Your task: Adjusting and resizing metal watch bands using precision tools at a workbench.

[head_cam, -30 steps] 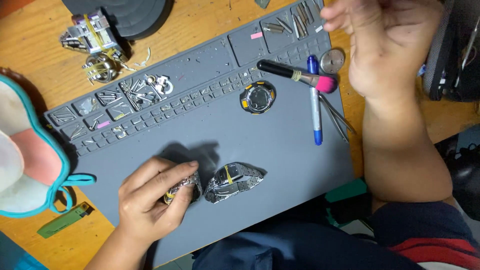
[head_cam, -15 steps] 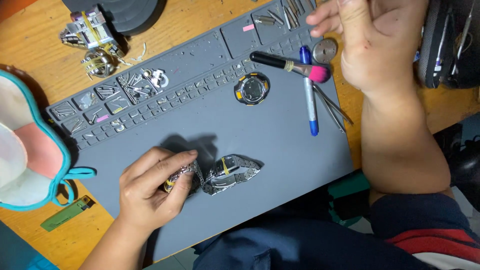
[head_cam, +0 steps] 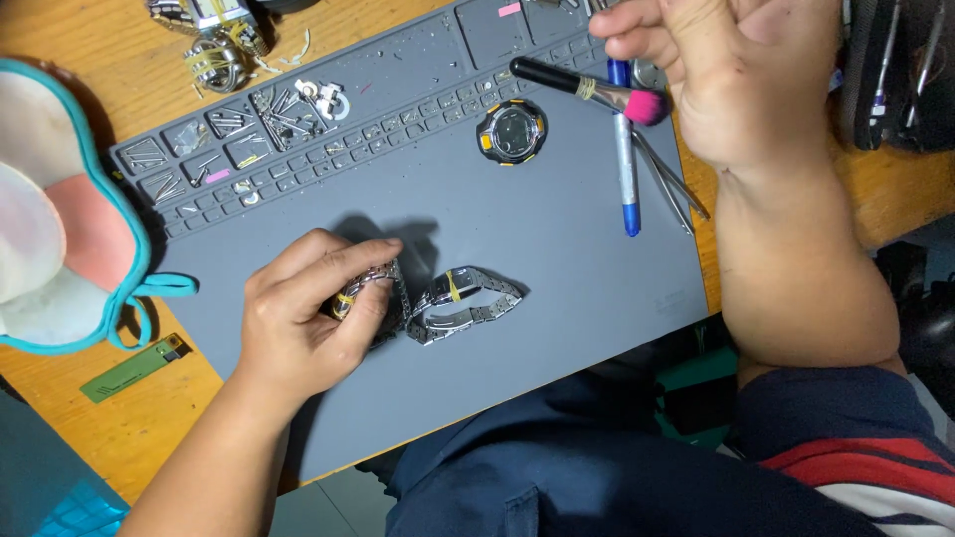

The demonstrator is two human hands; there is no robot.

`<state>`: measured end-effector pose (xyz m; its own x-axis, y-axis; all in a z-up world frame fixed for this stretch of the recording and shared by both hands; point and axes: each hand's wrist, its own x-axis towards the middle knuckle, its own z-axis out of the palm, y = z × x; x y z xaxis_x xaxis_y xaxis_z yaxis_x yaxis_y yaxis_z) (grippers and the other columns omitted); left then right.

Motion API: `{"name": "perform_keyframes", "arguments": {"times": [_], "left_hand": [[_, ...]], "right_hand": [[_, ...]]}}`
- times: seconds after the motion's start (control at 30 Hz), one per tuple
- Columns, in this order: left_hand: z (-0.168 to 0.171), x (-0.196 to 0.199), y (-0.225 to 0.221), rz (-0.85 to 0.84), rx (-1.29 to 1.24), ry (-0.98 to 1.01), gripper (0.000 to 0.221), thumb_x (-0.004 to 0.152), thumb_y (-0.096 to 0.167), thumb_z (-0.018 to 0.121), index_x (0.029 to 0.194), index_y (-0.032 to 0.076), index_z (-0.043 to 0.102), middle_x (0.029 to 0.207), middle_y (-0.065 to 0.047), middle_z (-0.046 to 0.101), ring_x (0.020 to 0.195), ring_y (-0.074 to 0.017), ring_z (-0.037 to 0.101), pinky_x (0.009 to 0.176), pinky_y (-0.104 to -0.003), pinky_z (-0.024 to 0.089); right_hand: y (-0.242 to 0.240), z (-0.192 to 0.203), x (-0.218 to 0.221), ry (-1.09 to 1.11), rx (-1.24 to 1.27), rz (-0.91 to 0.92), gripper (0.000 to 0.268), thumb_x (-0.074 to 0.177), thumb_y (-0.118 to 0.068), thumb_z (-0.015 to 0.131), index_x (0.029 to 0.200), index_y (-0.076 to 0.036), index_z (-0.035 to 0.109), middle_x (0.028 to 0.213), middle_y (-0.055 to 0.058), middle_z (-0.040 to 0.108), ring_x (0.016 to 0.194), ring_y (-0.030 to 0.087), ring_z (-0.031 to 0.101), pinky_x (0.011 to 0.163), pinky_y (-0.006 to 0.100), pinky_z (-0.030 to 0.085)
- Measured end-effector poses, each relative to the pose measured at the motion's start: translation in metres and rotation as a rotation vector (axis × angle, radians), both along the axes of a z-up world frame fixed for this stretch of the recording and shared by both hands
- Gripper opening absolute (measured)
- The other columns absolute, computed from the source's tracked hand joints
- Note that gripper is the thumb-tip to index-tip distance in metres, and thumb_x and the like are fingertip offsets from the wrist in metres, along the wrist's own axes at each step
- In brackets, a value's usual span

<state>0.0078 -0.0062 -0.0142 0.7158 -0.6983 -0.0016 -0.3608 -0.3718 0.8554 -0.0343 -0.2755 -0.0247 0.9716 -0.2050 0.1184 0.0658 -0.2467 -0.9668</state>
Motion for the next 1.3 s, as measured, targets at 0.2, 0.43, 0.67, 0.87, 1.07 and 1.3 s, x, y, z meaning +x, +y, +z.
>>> {"name": "perform_keyframes", "arguments": {"times": [0.2,0.43,0.67,0.87,1.07,1.3], "left_hand": [[0.002,0.000,0.000,-0.003,-0.006,-0.011,0.021,0.064,-0.005,0.055,0.085,-0.002,0.059,0.062,-0.006,0.048,0.047,-0.0121,0.040,0.043,-0.020,0.031],[0.002,-0.001,0.001,0.005,-0.008,-0.030,0.021,0.064,-0.004,0.056,0.084,-0.001,0.059,0.062,-0.005,0.047,0.048,-0.0129,0.040,0.044,-0.021,0.032],[0.001,-0.001,0.002,-0.011,-0.030,-0.028,0.020,0.065,-0.004,0.056,0.084,-0.002,0.059,0.061,-0.006,0.047,0.047,-0.0129,0.039,0.043,-0.021,0.031],[0.000,-0.001,0.003,-0.018,-0.048,-0.025,0.020,0.065,-0.005,0.056,0.085,-0.003,0.059,0.062,-0.006,0.046,0.047,-0.0128,0.039,0.044,-0.021,0.031],[0.000,-0.001,0.003,-0.017,-0.051,-0.022,0.020,0.065,-0.004,0.056,0.085,-0.003,0.059,0.062,-0.006,0.047,0.047,-0.0126,0.039,0.044,-0.021,0.031],[0.000,-0.001,0.003,-0.011,-0.033,-0.013,0.020,0.065,-0.004,0.056,0.085,-0.003,0.059,0.061,-0.006,0.047,0.047,-0.0125,0.039,0.044,-0.021,0.031]], "right_hand": [[-0.001,-0.002,-0.004,0.021,0.294,0.011,0.008,0.097,-0.002,0.038,0.102,-0.003,0.044,0.095,0.012,0.053,0.084,0.015,0.058,0.070,0.016,0.049],[0.005,0.002,-0.002,0.092,0.475,0.194,0.011,0.092,-0.012,0.040,0.099,-0.006,0.047,0.101,0.005,0.051,0.076,0.012,0.057,0.069,0.017,0.050],[0.013,0.008,-0.005,0.146,0.669,0.283,0.010,0.088,-0.005,0.040,0.094,-0.005,0.048,0.098,0.007,0.049,0.066,0.008,0.052,0.056,0.012,0.043],[0.010,0.007,-0.007,0.157,0.672,0.301,0.012,0.089,-0.003,0.037,0.096,-0.005,0.047,0.097,0.010,0.052,0.077,0.011,0.058,0.064,0.012,0.049],[-0.001,0.002,-0.006,0.119,0.369,0.188,0.013,0.094,-0.006,0.035,0.103,-0.001,0.043,0.095,0.012,0.051,0.081,0.016,0.058,0.071,0.018,0.050],[0.000,0.002,-0.006,0.059,0.159,0.159,0.012,0.098,-0.004,0.033,0.101,0.004,0.041,0.094,0.017,0.050,0.081,0.022,0.058,0.068,0.022,0.050]]}}
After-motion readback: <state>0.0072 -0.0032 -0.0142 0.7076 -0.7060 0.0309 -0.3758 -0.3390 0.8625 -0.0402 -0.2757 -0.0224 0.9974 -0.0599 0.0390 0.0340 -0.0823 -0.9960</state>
